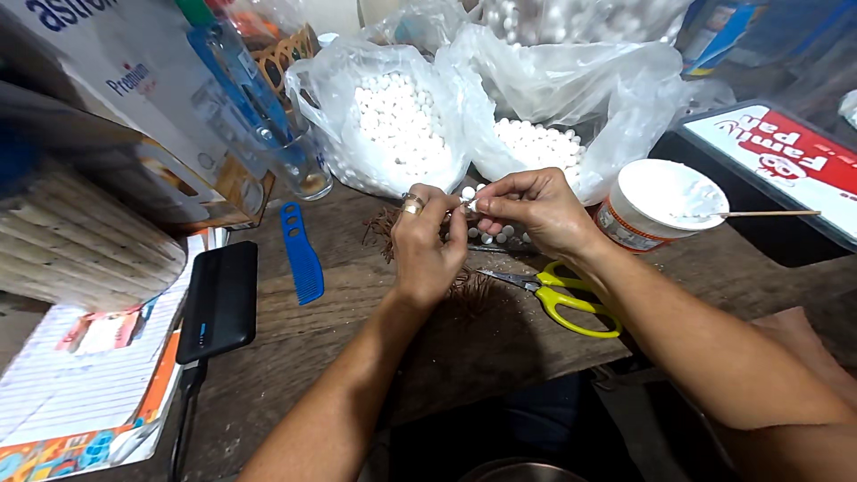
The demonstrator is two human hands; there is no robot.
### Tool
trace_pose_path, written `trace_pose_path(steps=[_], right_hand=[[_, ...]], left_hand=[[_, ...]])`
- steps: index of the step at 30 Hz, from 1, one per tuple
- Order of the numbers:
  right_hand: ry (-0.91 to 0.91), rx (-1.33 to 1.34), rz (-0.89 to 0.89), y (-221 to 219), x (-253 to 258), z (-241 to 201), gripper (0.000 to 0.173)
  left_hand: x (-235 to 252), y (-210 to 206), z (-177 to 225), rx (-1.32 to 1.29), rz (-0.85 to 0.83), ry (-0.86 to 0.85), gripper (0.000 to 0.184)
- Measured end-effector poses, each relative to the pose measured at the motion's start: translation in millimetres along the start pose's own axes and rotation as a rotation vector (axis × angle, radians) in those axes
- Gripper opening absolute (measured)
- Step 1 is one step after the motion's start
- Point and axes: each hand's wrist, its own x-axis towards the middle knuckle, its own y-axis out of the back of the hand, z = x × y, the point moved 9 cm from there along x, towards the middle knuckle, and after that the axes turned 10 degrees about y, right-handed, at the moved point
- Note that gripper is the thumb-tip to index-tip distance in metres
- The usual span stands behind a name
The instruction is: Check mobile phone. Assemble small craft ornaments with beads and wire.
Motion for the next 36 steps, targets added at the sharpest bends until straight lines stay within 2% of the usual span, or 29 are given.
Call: trace_pose_path(steps=[10, 12, 15, 20, 26, 30, 36], right_hand=[[-0.005, 0.010, 0.018, -2, -1, -2, 0.011], [0.017, -0.024, 0.017, 3, 1, -6, 0.009], [0.095, -0.120, 0.064, 18, 6, -15, 0.010], [0.162, -0.307, 0.065, 31, 12, -13, 0.007], [0.231, -0.610, -0.037, 33, 15, -8, 0.011], [0.215, -0.445, -0.033, 27, 13, -15, 0.008], [0.066, -0.168, -0.134, -6, 4, -6, 0.006]], left_hand=[[1, 0, -3, -0.047, -0.012, 0.063, 0.006], [2, 0, -11, -0.084, -0.030, 0.165, 0.006], [2, 1, -30, -0.206, -0.092, 0.414, 0.004], [-6, -12, -51, -0.602, -0.179, 0.808, 0.008], [-11, -25, -55, -0.851, -0.258, 1.013, 0.021], [-14, -29, -56, -0.922, -0.273, 1.085, 0.023], [-21, -35, -57, -0.970, -0.265, 1.180, 0.022]])
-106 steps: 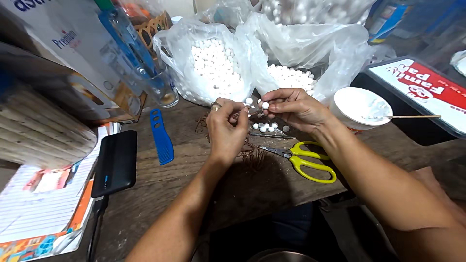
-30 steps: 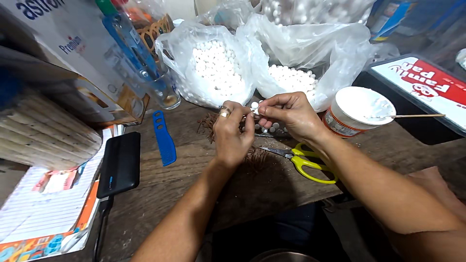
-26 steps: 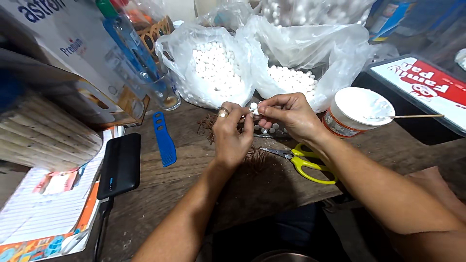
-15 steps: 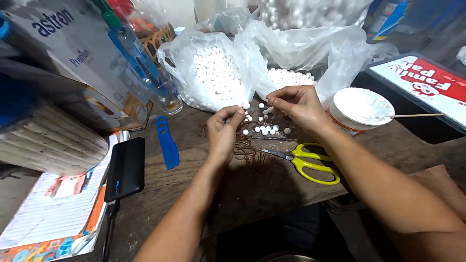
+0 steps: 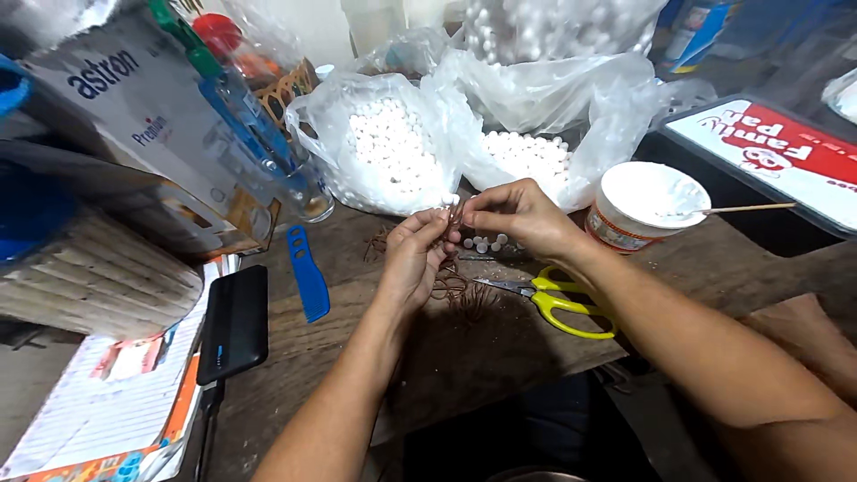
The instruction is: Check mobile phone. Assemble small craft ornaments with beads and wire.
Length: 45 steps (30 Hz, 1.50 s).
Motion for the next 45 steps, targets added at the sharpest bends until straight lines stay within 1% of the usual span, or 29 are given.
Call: trace_pose_path(steps=[3, 5, 7, 9, 11, 13, 17, 21, 25, 30, 31, 33, 34, 35, 37, 38, 39, 41, 42, 44, 45], right_hand=[[-0.004, 0.020, 0.053, 0, 0, 1, 0.008], [0.016, 0.034, 0.086, 3, 0, 1, 0.010], [0.032, 0.029, 0.112, 6, -1, -1, 0.011], [0.058, 0.001, 0.128, 8, -2, -4, 0.010], [0.099, -0.053, 0.127, 7, -3, -8, 0.010], [0.144, -0.124, 0.112, 6, -5, -14, 0.009], [0.194, -0.189, 0.130, 5, -8, -20, 0.008], [0.171, -0.189, 0.185, 8, -13, -19, 0.008], [0.129, -0.131, 0.237, 10, -19, -20, 0.005], [0.089, -0.033, 0.250, 7, -28, -17, 0.011], [0.079, -0.028, 0.239, 6, -31, -17, 0.010], [0.110, -0.064, 0.213, 11, -40, -24, 0.003], [0.151, -0.112, 0.214, 18, -48, -31, 0.003], [0.197, -0.170, 0.242, 30, -61, -38, 0.007], [0.272, -0.276, 0.354, 64, -95, -48, 0.010], [0.287, -0.304, 0.426, 85, -114, -48, 0.007], [0.281, -0.311, 0.504, 106, -132, -46, 0.006], [0.218, -0.296, 0.671, 143, -162, -36, 0.019], [0.177, -0.295, 0.741, 155, -170, -31, 0.021], [0.116, -0.321, 0.833, 173, -179, -24, 0.015], [0.102, -0.333, 0.839, 180, -179, -24, 0.016]], left_hand=[[-2, 0, 0, -0.002, 0.034, 0.011, 0.022], [-4, -2, 3, 0.013, 0.026, -0.026, 0.019], [-6, -5, 8, 0.061, 0.007, -0.101, 0.018], [-9, -7, 14, 0.156, -0.009, -0.216, 0.020], [-11, -7, 18, 0.231, -0.016, -0.328, 0.016], [-13, -7, 20, 0.274, -0.010, -0.384, 0.010], [-14, -8, 21, 0.303, 0.008, -0.386, 0.011], [-15, -11, 18, 0.327, 0.006, -0.333, 0.015], [-16, -14, 16, 0.274, -0.006, -0.310, 0.018], [-16, -19, 12, 0.218, -0.103, -0.338, 0.021], [-17, -21, 12, 0.215, -0.121, -0.344, 0.022], [-20, -25, 14, 0.221, -0.147, -0.355, 0.023], [-22, -26, 15, 0.234, -0.155, -0.367, 0.023], [-23, -27, 16, 0.246, -0.154, -0.376, 0.022], [-25, -26, 17, 0.293, -0.138, -0.387, 0.019], [-25, -26, 17, 0.323, -0.127, -0.387, 0.019], [-25, -26, 17, 0.349, -0.111, -0.387, 0.019], [-25, -24, 17, 0.377, -0.078, -0.377, 0.018], [-25, -22, 17, 0.372, -0.061, -0.368, 0.018], [-23, -20, 13, 0.351, -0.046, -0.353, 0.015], [-22, -21, 11, 0.342, -0.042, -0.357, 0.015]])
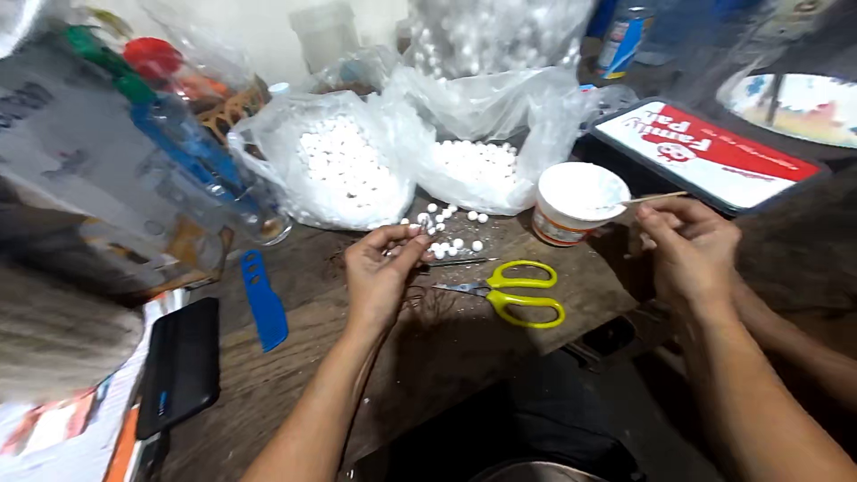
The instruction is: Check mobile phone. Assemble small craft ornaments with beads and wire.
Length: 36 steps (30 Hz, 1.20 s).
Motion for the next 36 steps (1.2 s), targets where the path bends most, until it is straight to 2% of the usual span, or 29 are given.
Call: trace_pose_path(steps=[2, 3, 5, 8, 10, 12, 15, 18, 21, 28, 36], right_hand=[[0.006, -0.043, -0.050, -3, 10, 0, 0.035], [0.048, -0.065, -0.070, -8, 13, -4, 0.033], [0.188, -0.098, -0.091, -13, 17, -20, 0.018], [0.380, -0.146, -0.122, -8, 17, -47, 0.016], [0.423, -0.130, -0.082, 6, 20, -59, 0.014], [0.358, -0.048, 0.002, 22, 26, -57, 0.014], [0.094, 0.108, 0.130, 35, 28, -29, 0.029], [-0.128, 0.269, 0.209, 39, 23, -4, 0.036], [-0.230, 0.402, 0.237, 30, 14, -3, 0.039], [-0.163, 0.501, -0.027, -53, -14, -41, 0.044], [-0.097, 0.476, -0.105, -77, -13, -46, 0.038]], left_hand=[[0, 0, 1, -0.010, 0.006, -0.030, 0.017], [0, 0, 3, -0.003, 0.011, -0.048, 0.018], [-1, 0, 5, 0.026, 0.011, -0.080, 0.019], [-4, -2, 7, 0.072, -0.001, -0.106, 0.019], [-5, -3, 8, 0.085, -0.013, -0.130, 0.018], [-6, -5, 9, 0.088, -0.030, -0.156, 0.018], [-9, -8, 10, 0.142, -0.032, -0.171, 0.017], [-12, -14, 8, 0.186, -0.047, -0.193, 0.017], [-14, -19, 5, 0.194, -0.061, -0.184, 0.014], [-16, -19, 5, 0.248, -0.026, -0.167, 0.009], [-15, -18, 4, 0.265, -0.038, -0.194, 0.006]])
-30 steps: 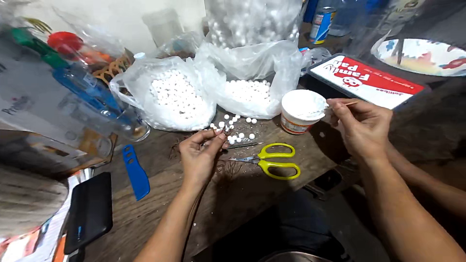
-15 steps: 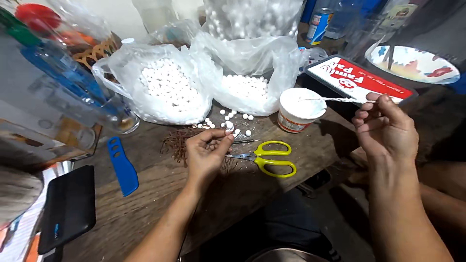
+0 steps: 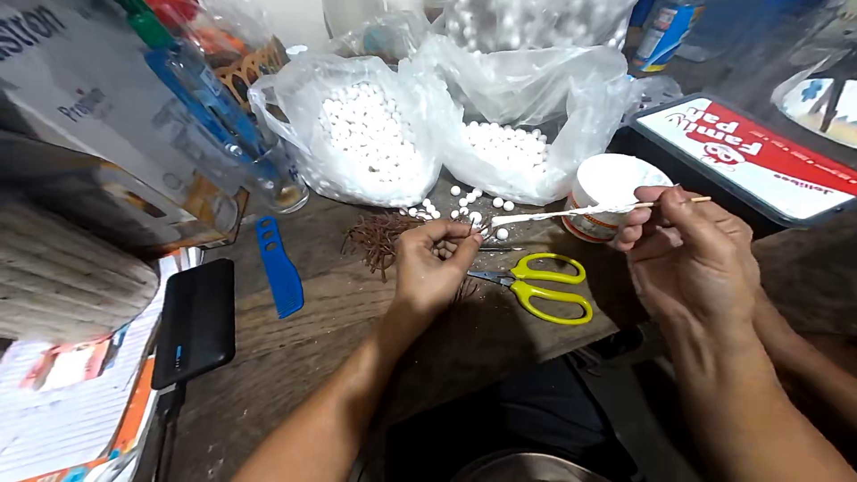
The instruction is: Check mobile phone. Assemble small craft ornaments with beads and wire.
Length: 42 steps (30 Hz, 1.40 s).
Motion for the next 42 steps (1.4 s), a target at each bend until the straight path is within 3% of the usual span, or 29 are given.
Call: trace_pose_path(steps=[22, 42], right_hand=[[0.035, -0.063, -0.025, -4, 2, 1, 0.036], [-0.144, 0.064, 0.039, -2, 0, 13, 0.044]], left_hand=[[-1, -1, 5, 0.045, 0.008, -0.070, 0.004], [-1, -1, 5, 0.095, 0.018, -0.059, 0.003]])
